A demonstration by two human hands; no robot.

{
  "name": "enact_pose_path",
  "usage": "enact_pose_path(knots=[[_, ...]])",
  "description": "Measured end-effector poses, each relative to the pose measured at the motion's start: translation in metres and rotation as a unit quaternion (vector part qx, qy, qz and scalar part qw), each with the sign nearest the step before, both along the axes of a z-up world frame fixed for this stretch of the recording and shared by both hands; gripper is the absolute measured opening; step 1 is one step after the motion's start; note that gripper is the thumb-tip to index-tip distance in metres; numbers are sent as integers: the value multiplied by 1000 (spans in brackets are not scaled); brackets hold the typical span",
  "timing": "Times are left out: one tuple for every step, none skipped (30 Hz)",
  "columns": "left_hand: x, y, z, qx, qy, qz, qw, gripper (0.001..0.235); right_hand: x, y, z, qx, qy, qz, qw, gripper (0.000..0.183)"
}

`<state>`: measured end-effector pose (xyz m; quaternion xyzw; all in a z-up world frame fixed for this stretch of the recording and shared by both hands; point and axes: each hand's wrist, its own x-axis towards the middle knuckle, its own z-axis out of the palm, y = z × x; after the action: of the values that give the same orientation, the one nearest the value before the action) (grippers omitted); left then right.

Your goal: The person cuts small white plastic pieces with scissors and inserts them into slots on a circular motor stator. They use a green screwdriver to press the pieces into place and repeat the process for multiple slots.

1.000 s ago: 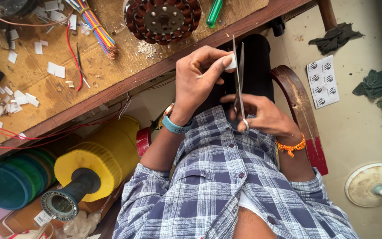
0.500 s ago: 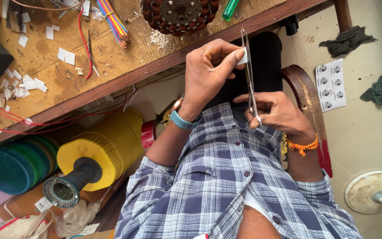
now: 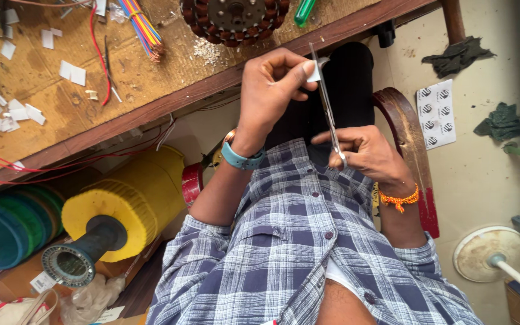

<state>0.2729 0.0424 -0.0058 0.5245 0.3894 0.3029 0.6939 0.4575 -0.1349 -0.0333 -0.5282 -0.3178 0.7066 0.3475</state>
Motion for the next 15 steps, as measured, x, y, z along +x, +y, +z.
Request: enact_pose_path(knots=[[-1, 1, -3, -2, -10, 3, 1000, 21, 2, -4, -3, -6, -13, 2, 1000, 47], [0, 0, -4, -5, -19, 6, 1000, 22, 4, -8, -5, -13, -27, 4, 1000, 43], [2, 2, -5, -12, -37, 17, 999, 23, 6, -9, -7, -16, -31, -1, 999, 43], [5, 1, -4, -19, -55, 28, 998, 23, 8, -12, -6, -19, -36, -6, 999, 43], [4, 2, -1, -23, -69, 42, 996, 24, 7, -12, -6, -20, -37, -7, 999, 44], [6, 2, 1, -56, -106, 42, 992, 23, 8, -12, -3, 22, -22, -35, 999, 52], [9, 0, 4, -87, -142, 40, 985, 23, 8, -13, 0, 64, -6, -62, 996, 59], [9, 0, 6, -119, -178, 38, 976, 24, 7, -12, 2, 105, 11, -88, 990, 67], [9, 0, 8, -162, -214, 5, 963, 23, 7, -11, 6, 105, 10, -109, 988, 74], [8, -1, 10, -204, -248, -29, 947, 21, 7, -10, 9, 105, 9, -129, 986, 82], [8, -3, 12, -247, -281, -64, 925, 20, 6, -9, 12, 104, 8, -151, 983, 90], [8, -6, 13, -202, -248, -52, 946, 20, 5, -7, 15, 108, 6, -152, 982, 91], [7, -10, 14, -158, -214, -40, 963, 19, 4, -6, 18, 112, 4, -154, 982, 93], [7, -12, 15, -114, -178, -28, 977, 19, 2, -4, 21, 115, 2, -156, 981, 94], [6, -13, 15, -63, -150, -12, 987, 21, 0, -2, 24, 114, -18, -144, 983, 92]])
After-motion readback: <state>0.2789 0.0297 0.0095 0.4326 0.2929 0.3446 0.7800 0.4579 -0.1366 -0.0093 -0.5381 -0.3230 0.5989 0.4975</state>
